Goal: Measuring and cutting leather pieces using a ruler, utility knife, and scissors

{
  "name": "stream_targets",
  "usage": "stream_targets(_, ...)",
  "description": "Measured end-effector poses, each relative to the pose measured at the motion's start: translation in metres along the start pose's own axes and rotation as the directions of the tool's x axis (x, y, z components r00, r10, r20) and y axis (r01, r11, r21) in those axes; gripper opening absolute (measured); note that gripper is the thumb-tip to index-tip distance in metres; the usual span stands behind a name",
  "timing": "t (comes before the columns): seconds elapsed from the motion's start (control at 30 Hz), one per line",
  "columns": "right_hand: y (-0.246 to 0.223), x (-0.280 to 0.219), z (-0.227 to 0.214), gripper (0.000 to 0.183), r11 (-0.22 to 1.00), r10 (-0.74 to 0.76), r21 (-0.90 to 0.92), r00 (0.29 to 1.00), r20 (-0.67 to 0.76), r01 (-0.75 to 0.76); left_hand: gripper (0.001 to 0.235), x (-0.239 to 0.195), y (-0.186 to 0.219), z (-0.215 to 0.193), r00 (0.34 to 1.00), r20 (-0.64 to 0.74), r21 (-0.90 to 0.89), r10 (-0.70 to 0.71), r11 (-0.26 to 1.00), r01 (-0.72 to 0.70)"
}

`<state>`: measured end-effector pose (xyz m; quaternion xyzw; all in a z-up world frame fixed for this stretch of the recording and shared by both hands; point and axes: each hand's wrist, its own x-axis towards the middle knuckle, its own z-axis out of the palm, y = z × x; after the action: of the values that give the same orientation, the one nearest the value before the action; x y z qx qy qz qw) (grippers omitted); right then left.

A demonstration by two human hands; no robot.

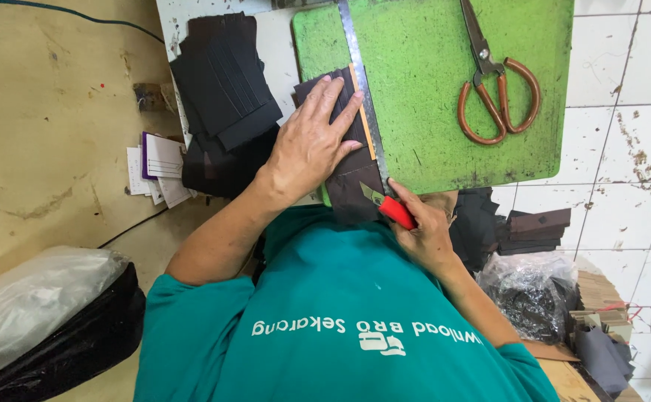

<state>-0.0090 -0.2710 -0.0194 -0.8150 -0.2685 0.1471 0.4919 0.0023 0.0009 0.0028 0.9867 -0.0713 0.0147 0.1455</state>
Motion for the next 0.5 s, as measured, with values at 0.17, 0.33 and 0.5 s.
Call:
stream_targets(0.17,0.012,-0.007,-0.003,0.064,0.997,-0.055,-0.052,0.996,0.063,0.059,0.070,0.000,-0.001,0.000,1.000,0.029,0.062,0.001,0.998,-0.003)
stream_targets(0.33,0.022,-0.011,-0.003,0.056,0.987,-0.132,-0.078,0.981,0.141,0.144,0.075,-0.001,-0.002,0.000,0.999,0.038,0.079,-0.002,0.997,-0.001)
stream_targets(0.5,0.025,-0.011,-0.004,0.052,0.983,-0.159,-0.065,0.976,0.150,0.170,0.075,0.000,-0.002,0.000,1.000,0.028,0.084,-0.005,0.996,0.003)
